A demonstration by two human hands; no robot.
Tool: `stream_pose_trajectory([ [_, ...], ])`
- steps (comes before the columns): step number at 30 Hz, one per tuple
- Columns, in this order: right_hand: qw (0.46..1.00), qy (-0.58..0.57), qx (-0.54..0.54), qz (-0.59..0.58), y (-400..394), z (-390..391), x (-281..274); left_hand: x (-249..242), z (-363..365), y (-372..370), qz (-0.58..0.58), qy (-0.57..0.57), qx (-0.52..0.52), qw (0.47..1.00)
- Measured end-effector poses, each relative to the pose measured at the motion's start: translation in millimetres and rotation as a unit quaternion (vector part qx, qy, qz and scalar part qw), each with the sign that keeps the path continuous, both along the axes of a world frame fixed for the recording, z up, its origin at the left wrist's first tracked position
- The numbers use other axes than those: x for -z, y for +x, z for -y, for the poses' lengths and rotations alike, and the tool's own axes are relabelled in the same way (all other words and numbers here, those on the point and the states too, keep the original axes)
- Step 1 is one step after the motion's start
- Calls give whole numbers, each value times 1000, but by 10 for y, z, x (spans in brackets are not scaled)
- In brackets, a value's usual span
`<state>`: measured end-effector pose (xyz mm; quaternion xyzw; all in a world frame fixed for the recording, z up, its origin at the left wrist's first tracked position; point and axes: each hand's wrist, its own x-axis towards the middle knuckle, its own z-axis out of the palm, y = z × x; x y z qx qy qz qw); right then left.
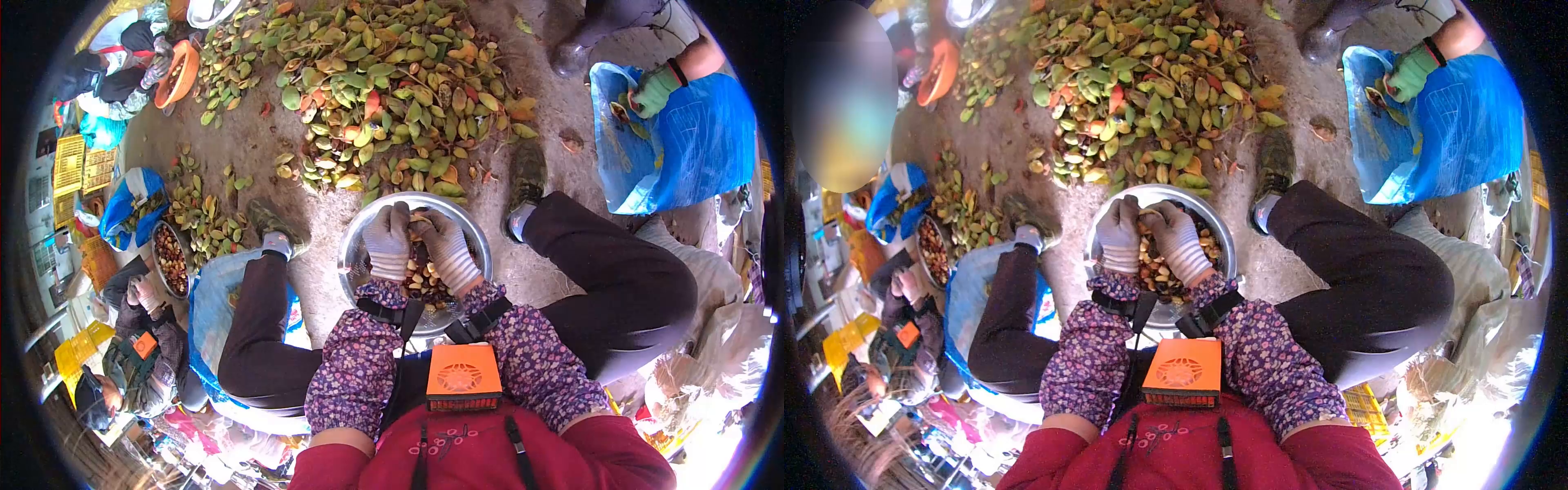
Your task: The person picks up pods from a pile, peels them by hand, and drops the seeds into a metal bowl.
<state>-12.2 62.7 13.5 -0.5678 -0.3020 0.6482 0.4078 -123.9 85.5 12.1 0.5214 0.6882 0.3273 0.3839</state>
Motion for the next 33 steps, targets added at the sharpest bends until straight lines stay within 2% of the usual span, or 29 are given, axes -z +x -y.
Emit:
stream_pose_trajectory([
  [1,1000,3,2,-1,23,23,11,6,6,-17,28,35,16,999],
  [2,988,-75,31,-129,48,67,18,13,24,-33,28,37,17,999],
  [3,953,-151,59,-254,74,72,-79,-5,40,-40,32,35,21,999],
  [4,944,-155,63,-284,101,68,-192,-23,55,-47,37,34,25,998],
  [5,945,-153,63,-283,42,121,39,-44,71,-59,38,36,25,998],
  [6,980,-56,-9,-191,-66,208,462,-79,86,-68,-22,55,31,998],
  [7,987,-33,-55,-151,-53,217,433,-106,92,-73,-81,73,36,993],
  [8,989,-8,-98,-108,-40,227,409,-124,87,-71,-80,76,36,993],
  [9,988,19,-139,-65,-27,232,377,-138,89,-75,-91,125,64,986],
  [10,986,21,-131,-102,-69,296,612,-157,94,-79,-102,172,94,975],
  [13,972,28,-107,-208,-188,479,1482,-229,85,-9,-64,213,139,965],
  [14,965,30,-100,-242,-196,490,1581,-294,86,36,-79,228,179,954],
  [15,965,30,-99,-242,-173,467,1433,-272,84,81,-78,228,180,954],
  [16,925,-129,30,-356,-125,422,1103,-235,75,126,-77,227,190,952],
  [17,833,-280,159,-450,-70,355,746,-186,65,140,-76,225,200,951],
  [18,833,-280,161,-449,-6,281,415,-100,84,87,4,135,192,972],
  [19,909,-241,74,-333,69,204,50,62,71,22,5,133,193,972],
  [20,958,-196,-15,-208,126,124,-254,250,16,-43,17,80,117,990],
  [21,956,-195,-27,-218,107,90,-265,359,-80,-95,28,26,40,998],
  [22,954,-194,-39,-227,88,57,-277,243,-285,-106,-39,-153,11,987],
  [23,953,-195,-39,-229,79,44,-219,629,-389,-371,42,-222,-109,968],
  [25,990,-80,-107,-46,81,36,-106,-83,-781,-149,-40,-282,-113,952],
  [26,991,-68,-42,-109,51,80,-7,8,-869,-151,-139,-265,-42,953],
  [27,991,-73,-38,-108,65,76,3,149,-969,-169,-235,-242,30,941],
  [28,980,-107,-36,-162,92,46,-26,292,-1111,-181,-255,-300,95,914],
  [29,966,-139,-33,-216,124,11,-58,424,-1198,-183,-253,-301,99,914],
  [31,964,-176,-60,-189,169,-53,-114,551,-1351,-135,-364,-239,323,841],
  [33,954,-113,-106,-256,162,-13,-33,722,-1417,-65,-392,-211,354,823],
])
